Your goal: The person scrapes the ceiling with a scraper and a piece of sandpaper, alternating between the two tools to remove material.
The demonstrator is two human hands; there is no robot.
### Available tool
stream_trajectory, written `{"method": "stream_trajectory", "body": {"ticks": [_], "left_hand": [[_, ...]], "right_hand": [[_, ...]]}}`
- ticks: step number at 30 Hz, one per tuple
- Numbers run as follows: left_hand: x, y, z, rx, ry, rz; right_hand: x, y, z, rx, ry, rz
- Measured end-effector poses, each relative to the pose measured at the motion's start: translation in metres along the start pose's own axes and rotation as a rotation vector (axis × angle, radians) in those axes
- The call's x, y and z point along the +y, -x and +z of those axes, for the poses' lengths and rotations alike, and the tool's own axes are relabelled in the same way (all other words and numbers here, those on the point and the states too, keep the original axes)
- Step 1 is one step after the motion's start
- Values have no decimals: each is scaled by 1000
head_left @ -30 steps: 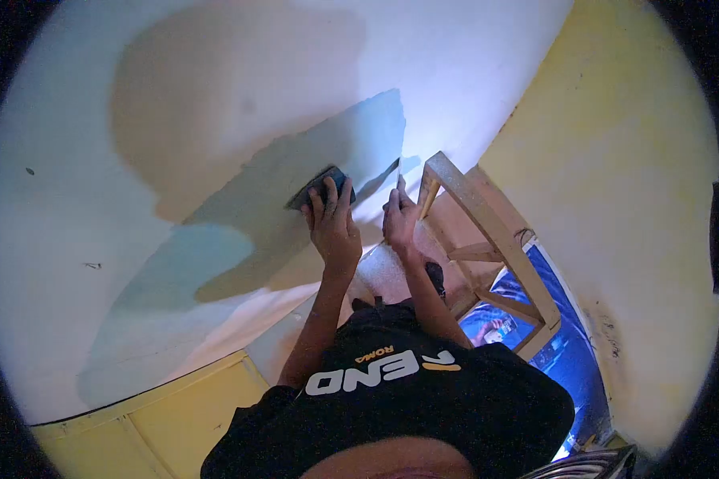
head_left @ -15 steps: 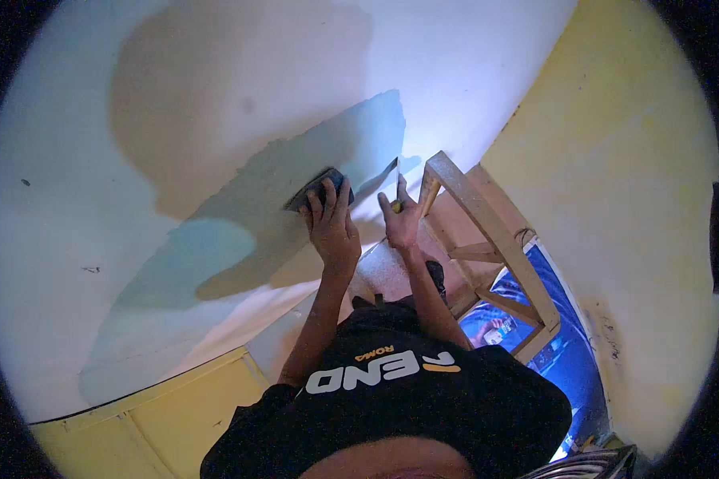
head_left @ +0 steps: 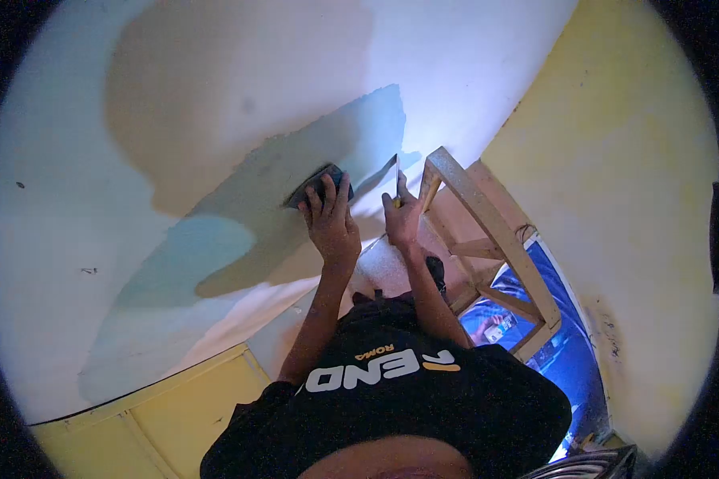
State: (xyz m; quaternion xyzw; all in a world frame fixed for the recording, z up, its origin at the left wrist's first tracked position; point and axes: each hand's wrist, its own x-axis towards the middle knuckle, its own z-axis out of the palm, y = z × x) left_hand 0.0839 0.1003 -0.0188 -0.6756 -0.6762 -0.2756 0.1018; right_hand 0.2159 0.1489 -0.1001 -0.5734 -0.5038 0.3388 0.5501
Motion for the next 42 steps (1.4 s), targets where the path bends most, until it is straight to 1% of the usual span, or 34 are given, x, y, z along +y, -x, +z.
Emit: {"method": "stream_trajectory", "body": {"ticks": [3,6,7,9,10,13,14,16,18,20,21,23,25,27,30,31,33,35,38,40,41,42], "left_hand": [[0,3,0,0,17,1],[0,-1,-2,-15,12,-1],[0,-1,-2,-24,8,-3],[0,-1,-3,-4,17,9],[1,2,-4,3,22,13],[-1,1,-3,-32,64,7],[-2,0,-2,-37,66,0],[-2,2,-1,-56,74,-13],[-2,3,-1,-55,74,-11],[-2,2,0,-40,70,-7],[-2,1,0,-28,67,0],[-3,3,1,-10,48,12],[-3,4,0,7,15,23],[-2,3,-2,-18,35,5],[0,1,-3,-44,75,-10],[0,3,-6,-59,86,-15],[0,5,-5,-54,93,-18],[0,2,-4,-41,87,-18],[-2,5,-1,-41,57,-11],[0,2,-2,-17,41,-2],[0,0,-2,-1,44,6],[0,0,-1,10,45,15]], "right_hand": [[0,0,-1,19,27,22],[0,3,4,21,-36,8],[4,2,8,45,-15,-72],[2,2,3,23,-54,42],[-20,-1,-7,-22,-115,230],[-6,0,1,22,-69,34],[-2,0,3,34,-81,4],[-9,3,0,6,-69,73],[-16,0,-7,-77,-27,263],[-2,4,5,44,-112,36],[-8,1,3,50,-71,6],[-17,-2,-3,-3,-118,193],[-16,4,-1,-10,-91,159],[-12,10,6,11,-28,-3],[-8,-1,-1,-20,-54,185],[-7,-3,1,-2,-89,177],[-11,9,2,-29,-40,90],[-19,10,2,-81,-60,178],[-17,-3,-3,-23,-121,152],[-21,4,-4,-3,-101,27],[-14,6,1,29,-39,-105],[-13,4,2,20,-57,-31]]}}
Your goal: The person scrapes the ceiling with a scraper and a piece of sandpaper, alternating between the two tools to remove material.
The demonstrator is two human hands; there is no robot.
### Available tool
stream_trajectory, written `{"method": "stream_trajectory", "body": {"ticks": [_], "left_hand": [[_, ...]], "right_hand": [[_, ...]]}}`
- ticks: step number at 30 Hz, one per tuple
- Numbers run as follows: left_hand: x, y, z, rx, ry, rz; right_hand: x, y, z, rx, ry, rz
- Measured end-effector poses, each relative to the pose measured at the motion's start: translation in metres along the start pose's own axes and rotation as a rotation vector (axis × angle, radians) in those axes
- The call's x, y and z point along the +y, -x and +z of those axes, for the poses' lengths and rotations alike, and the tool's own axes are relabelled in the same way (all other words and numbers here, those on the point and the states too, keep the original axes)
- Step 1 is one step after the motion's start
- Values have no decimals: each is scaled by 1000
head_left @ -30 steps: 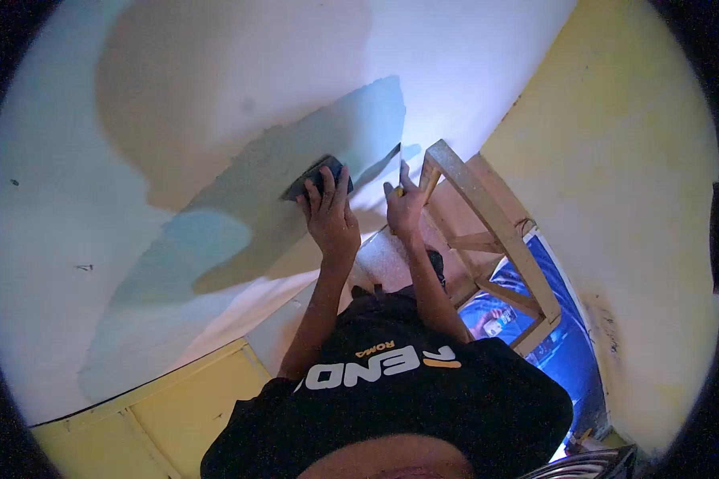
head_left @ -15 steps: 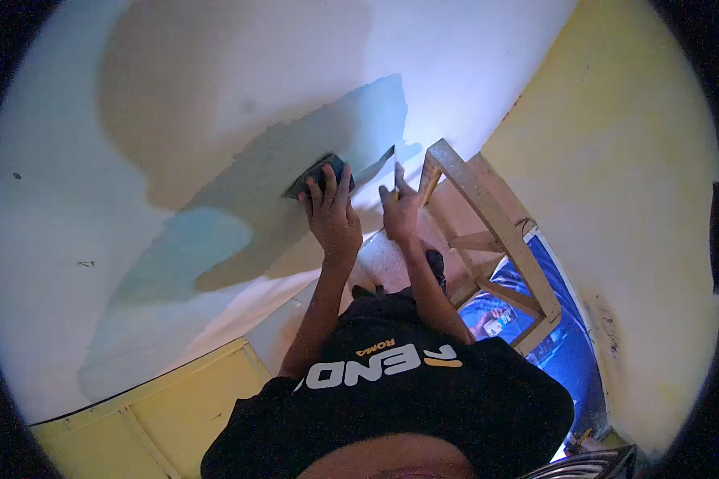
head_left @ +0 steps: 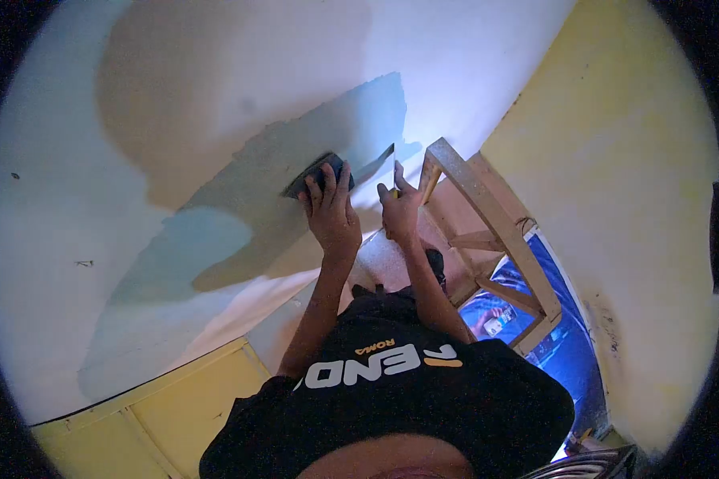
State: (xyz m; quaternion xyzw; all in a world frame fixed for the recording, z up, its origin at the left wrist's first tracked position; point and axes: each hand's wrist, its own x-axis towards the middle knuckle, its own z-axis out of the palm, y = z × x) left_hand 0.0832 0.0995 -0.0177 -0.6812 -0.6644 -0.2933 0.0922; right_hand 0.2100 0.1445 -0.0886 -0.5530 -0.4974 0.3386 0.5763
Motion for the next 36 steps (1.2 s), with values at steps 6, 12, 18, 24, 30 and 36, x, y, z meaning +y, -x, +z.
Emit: {"method": "stream_trajectory", "body": {"ticks": [6,12,18,24,30,36], "left_hand": [[0,0,0,-7,-7,-5],[0,3,0,-6,-10,0],[2,3,-3,-17,-8,-12],[3,0,-3,-23,-17,-18],[3,-1,1,19,-17,0],[1,-1,0,25,-13,4]], "right_hand": [[3,-4,1,-10,24,70],[-7,-7,-2,-38,-95,228],[-22,-8,-9,-70,-82,270],[-29,-7,-12,-2,100,114],[-35,-5,-8,-8,13,106],[-13,-11,-5,76,129,-162]]}}
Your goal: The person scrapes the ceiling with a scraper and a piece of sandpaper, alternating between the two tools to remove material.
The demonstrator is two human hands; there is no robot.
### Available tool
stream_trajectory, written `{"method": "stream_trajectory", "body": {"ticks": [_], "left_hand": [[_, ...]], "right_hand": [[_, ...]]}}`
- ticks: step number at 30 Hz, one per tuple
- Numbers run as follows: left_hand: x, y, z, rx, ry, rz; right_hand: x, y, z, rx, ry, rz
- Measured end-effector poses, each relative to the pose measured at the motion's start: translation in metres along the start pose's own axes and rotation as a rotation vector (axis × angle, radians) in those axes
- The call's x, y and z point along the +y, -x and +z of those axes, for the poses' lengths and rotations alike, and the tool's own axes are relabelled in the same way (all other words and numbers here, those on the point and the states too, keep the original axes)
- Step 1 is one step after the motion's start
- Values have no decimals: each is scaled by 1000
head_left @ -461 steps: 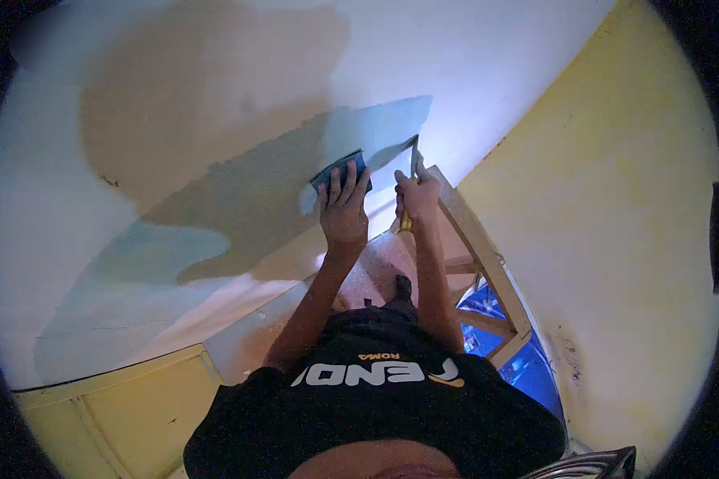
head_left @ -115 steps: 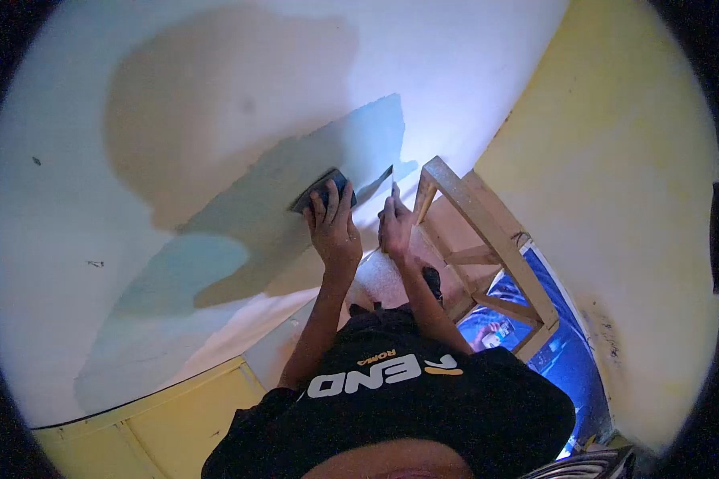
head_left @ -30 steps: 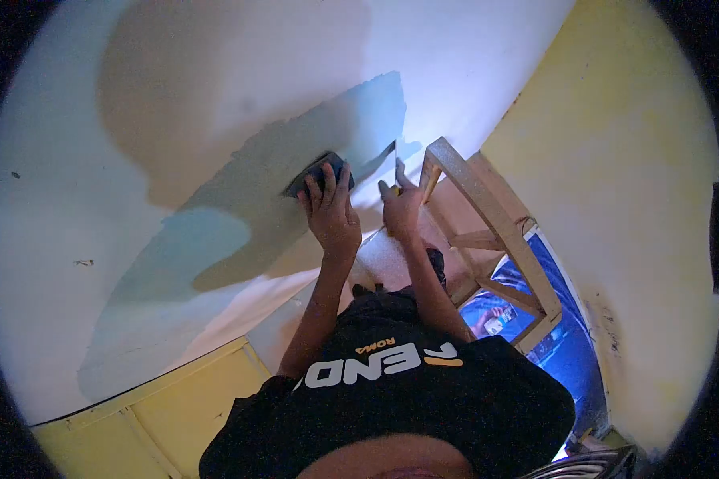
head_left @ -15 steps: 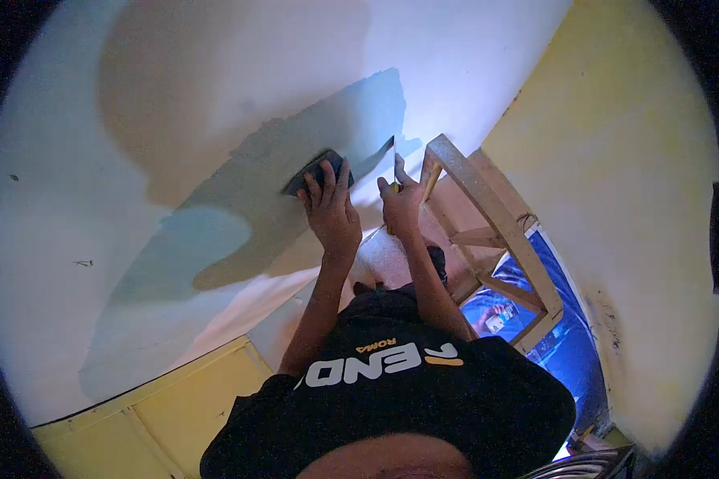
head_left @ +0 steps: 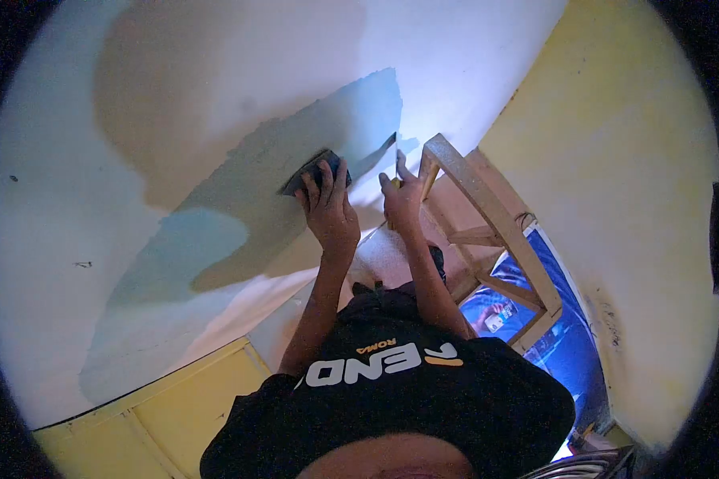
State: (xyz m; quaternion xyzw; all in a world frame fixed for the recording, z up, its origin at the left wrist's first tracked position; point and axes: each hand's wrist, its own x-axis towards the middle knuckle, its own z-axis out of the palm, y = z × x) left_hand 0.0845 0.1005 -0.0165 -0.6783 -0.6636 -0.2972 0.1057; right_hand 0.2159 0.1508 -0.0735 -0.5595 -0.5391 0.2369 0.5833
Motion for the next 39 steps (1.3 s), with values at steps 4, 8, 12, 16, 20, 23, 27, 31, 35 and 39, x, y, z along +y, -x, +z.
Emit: {"method": "stream_trajectory", "body": {"ticks": [4,8,12,16,20,23,27,31,35,39], "left_hand": [[1,1,-2,-38,-6,-19],[-1,3,2,-9,0,-12],[2,0,0,-9,4,-6],[-2,3,3,-36,-19,-17],[-1,1,4,-17,2,-19],[-1,6,2,-20,3,-12],[-1,2,3,-3,9,-4],[0,2,-2,-16,31,-11],[-2,1,-2,-13,35,1],[-4,3,0,-16,22,-2]], "right_hand": [[-19,-5,-11,-137,-118,327],[7,3,-1,-146,-201,381],[-2,-3,-6,-72,-180,181],[-15,-3,-18,-191,-195,404],[15,-6,-5,-53,-44,-61],[-9,-5,-17,-138,-167,237],[-13,2,-8,-109,-144,80],[-25,9,-19,-279,-222,537],[-1,14,3,-95,-141,209],[-5,21,3,-157,-240,395]]}}
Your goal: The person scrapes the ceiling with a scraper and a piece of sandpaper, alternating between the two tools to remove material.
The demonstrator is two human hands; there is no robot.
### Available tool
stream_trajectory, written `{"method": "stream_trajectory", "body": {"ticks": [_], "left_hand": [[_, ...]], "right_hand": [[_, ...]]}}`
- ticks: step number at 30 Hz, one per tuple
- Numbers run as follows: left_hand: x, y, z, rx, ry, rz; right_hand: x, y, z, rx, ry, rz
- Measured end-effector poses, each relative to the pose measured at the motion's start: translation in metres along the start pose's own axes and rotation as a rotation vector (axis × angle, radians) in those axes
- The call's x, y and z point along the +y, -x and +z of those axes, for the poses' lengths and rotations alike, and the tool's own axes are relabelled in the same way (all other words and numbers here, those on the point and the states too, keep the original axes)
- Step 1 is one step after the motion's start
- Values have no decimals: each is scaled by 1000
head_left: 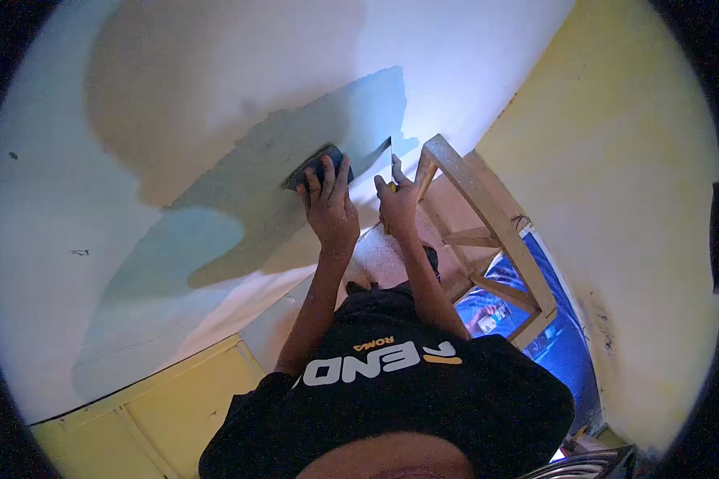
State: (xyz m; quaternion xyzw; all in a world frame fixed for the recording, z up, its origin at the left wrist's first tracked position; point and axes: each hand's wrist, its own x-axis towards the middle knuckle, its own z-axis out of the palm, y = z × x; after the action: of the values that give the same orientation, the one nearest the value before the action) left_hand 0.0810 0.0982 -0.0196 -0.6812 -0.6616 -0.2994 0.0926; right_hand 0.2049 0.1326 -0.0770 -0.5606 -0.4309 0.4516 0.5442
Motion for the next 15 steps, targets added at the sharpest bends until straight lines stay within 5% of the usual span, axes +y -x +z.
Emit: {"method": "stream_trajectory", "body": {"ticks": [6,11,15], "left_hand": [[-1,1,-1,-2,4,3],[-2,2,-1,-48,49,-29],[0,4,-2,-64,24,-37]], "right_hand": [[10,-2,-2,-17,-4,-10],[61,-26,-4,99,173,-222],[41,-19,-12,39,180,-92]]}}
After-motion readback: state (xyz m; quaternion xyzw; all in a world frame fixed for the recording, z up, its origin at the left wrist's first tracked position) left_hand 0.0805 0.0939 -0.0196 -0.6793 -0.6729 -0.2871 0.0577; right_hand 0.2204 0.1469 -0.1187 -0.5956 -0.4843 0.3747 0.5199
